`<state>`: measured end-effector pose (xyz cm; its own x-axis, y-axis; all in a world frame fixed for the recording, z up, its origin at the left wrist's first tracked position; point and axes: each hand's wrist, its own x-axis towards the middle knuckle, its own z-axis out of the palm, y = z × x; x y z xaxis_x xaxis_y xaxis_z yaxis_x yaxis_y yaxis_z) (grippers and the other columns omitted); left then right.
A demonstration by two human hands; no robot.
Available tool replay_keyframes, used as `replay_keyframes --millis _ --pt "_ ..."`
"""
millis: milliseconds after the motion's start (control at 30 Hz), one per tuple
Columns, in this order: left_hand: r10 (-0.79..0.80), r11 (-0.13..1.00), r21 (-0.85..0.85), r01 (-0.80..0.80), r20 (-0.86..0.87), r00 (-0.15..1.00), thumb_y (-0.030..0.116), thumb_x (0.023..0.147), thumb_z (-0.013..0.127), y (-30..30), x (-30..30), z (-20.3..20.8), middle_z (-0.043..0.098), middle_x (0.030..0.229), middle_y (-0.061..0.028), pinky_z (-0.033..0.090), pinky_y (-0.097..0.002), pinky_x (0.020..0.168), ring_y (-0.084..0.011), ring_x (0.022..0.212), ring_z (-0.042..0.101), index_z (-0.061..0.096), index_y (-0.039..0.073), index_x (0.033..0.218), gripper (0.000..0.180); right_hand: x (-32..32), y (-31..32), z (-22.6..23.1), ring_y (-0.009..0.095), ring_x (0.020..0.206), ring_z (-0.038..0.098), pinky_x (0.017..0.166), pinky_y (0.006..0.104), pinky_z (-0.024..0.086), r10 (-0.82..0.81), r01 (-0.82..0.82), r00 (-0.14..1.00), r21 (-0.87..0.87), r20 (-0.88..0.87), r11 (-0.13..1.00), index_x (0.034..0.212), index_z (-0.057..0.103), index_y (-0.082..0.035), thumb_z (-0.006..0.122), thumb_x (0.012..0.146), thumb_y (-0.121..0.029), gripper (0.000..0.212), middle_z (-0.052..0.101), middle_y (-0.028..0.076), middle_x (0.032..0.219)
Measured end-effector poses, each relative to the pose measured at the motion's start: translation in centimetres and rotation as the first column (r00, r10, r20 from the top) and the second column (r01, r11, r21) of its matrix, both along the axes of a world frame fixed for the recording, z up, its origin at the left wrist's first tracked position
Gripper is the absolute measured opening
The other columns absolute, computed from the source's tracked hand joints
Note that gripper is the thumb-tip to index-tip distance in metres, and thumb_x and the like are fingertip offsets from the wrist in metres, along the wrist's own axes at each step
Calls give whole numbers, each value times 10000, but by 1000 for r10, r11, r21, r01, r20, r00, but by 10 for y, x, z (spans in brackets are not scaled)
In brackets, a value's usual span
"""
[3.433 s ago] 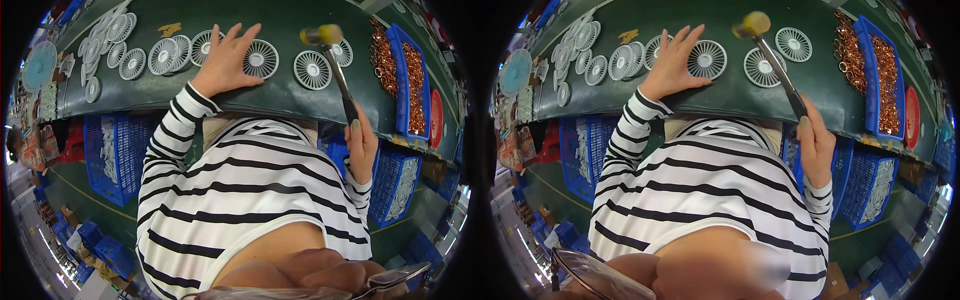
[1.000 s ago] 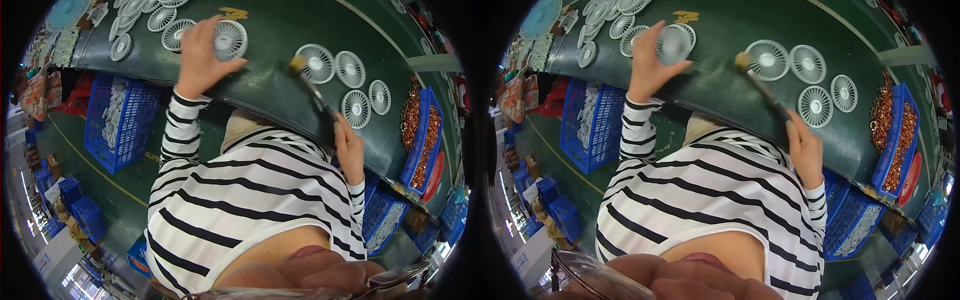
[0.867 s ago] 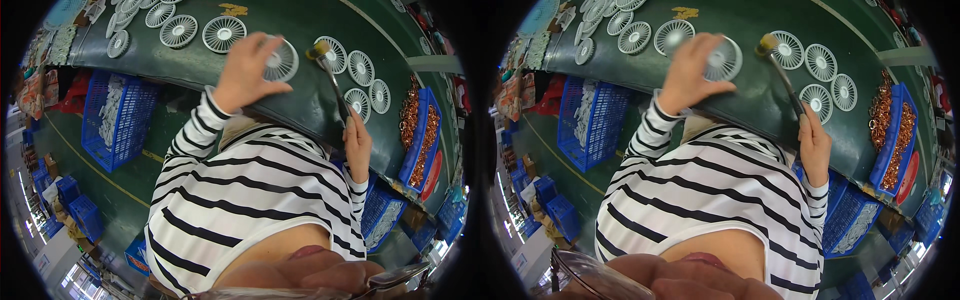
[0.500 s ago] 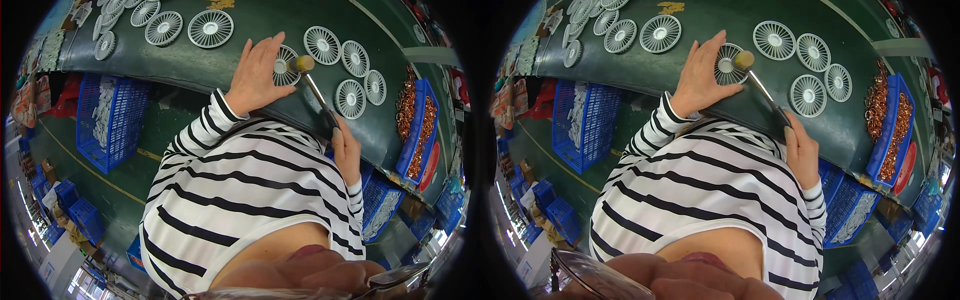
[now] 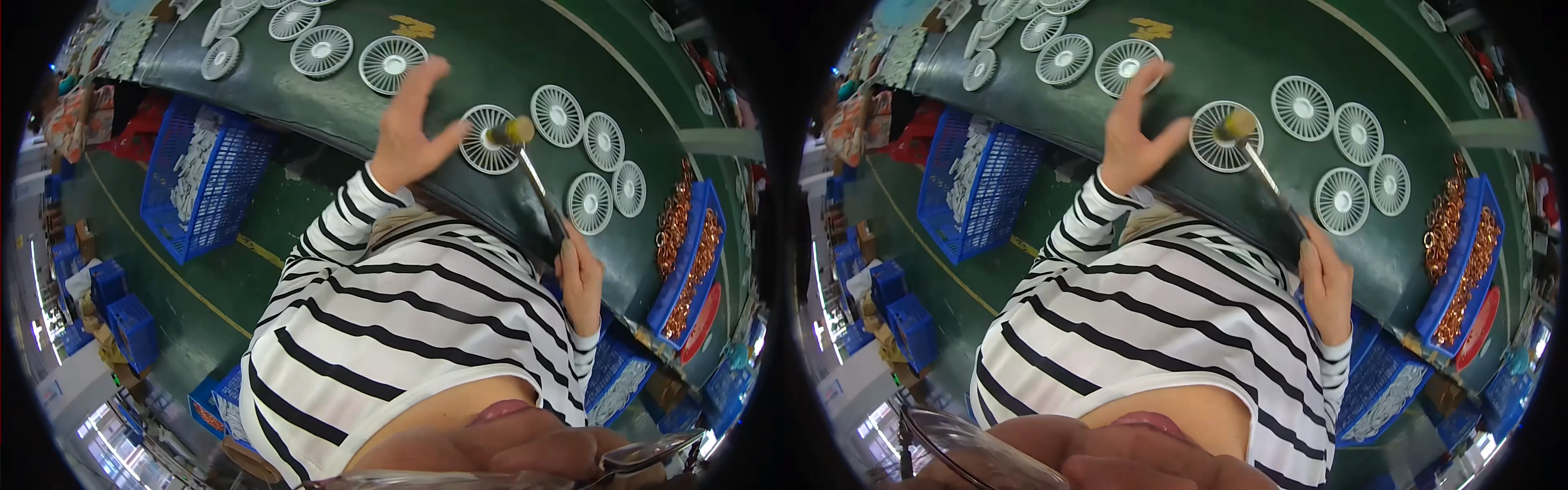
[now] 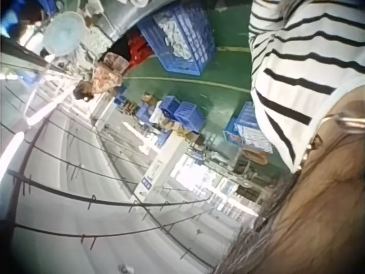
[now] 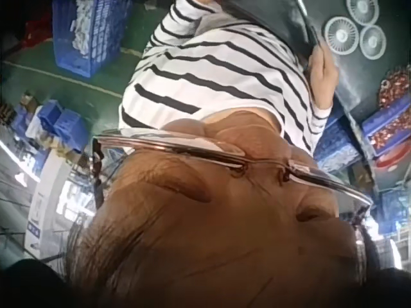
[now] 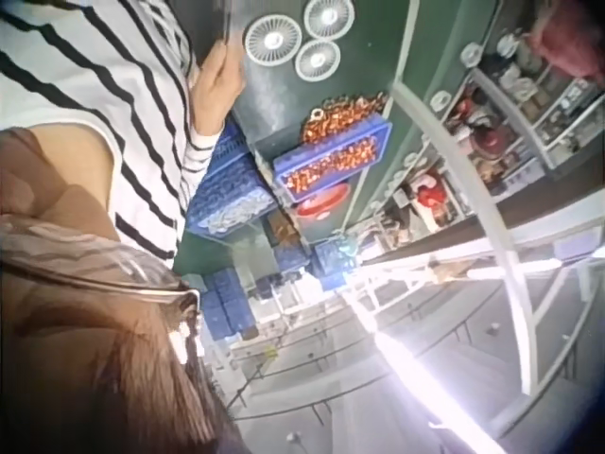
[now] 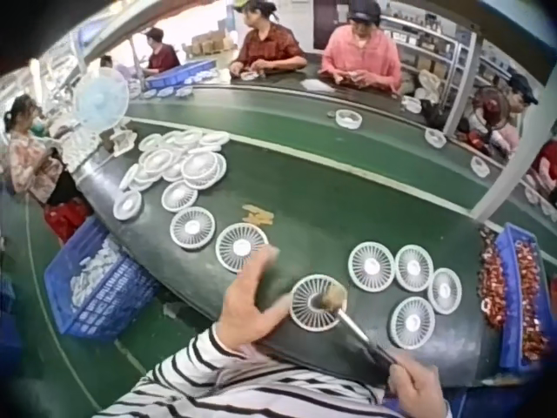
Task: The person assembles fan grilles by inserting metal rings into circular plastic grilles by hand, arranging the grilles on the table, and tapping them into place with a mallet.
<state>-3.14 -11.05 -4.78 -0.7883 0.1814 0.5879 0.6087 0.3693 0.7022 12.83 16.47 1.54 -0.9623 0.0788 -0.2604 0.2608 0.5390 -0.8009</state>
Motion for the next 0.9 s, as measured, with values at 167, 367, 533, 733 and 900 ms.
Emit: replay_keyframes --millis 167,367,533,733,900 --pt "291 864 -380 -330 -158 944 345 644 826 -44 -43 -4 463 1326 -214 228 -567 1094 -464 1293 349 379 20 1389 927 1 -8 -3 119 578 481 606 246 439 225 -225 974 25 14 974 1209 616 -49 545 955 -153 283 617 134 732" --pt "33 964 -266 -3 107 994 262 623 854 -29 -23 3 481 1342 -195 422 -403 1008 -363 1210 490 356 36 1419 966 -23 -18 1 73 575 444 542 220 373 -11 8 986 -18 -167 1000 1280 575 -27 509 982 -143 327 517 21 680" --pt "24 966 -257 13 140 990 254 608 862 -13 -8 6 490 1338 -185 424 -412 1004 -356 1208 496 313 34 1434 1016 -38 -34 4 101 596 494 584 241 430 67 -73 978 -23 -198 997 1274 568 -29 493 974 -115 321 649 76 837" --pt "48 975 -222 -6 187 981 281 608 856 -17 -9 0 536 1226 -200 462 -421 929 -364 1112 535 229 15 1454 1086 -50 -45 14 145 592 520 593 281 443 67 -75 987 -53 -147 996 1291 544 -34 501 967 -117 337 652 150 796" --pt "-9 990 -135 31 159 987 245 649 845 -21 -9 2 513 1313 -202 417 -414 1009 -358 1217 501 275 15 1448 1008 -77 -55 -14 408 771 628 654 400 505 250 -203 951 240 -183 949 1226 598 -115 550 945 -167 290 661 204 929"
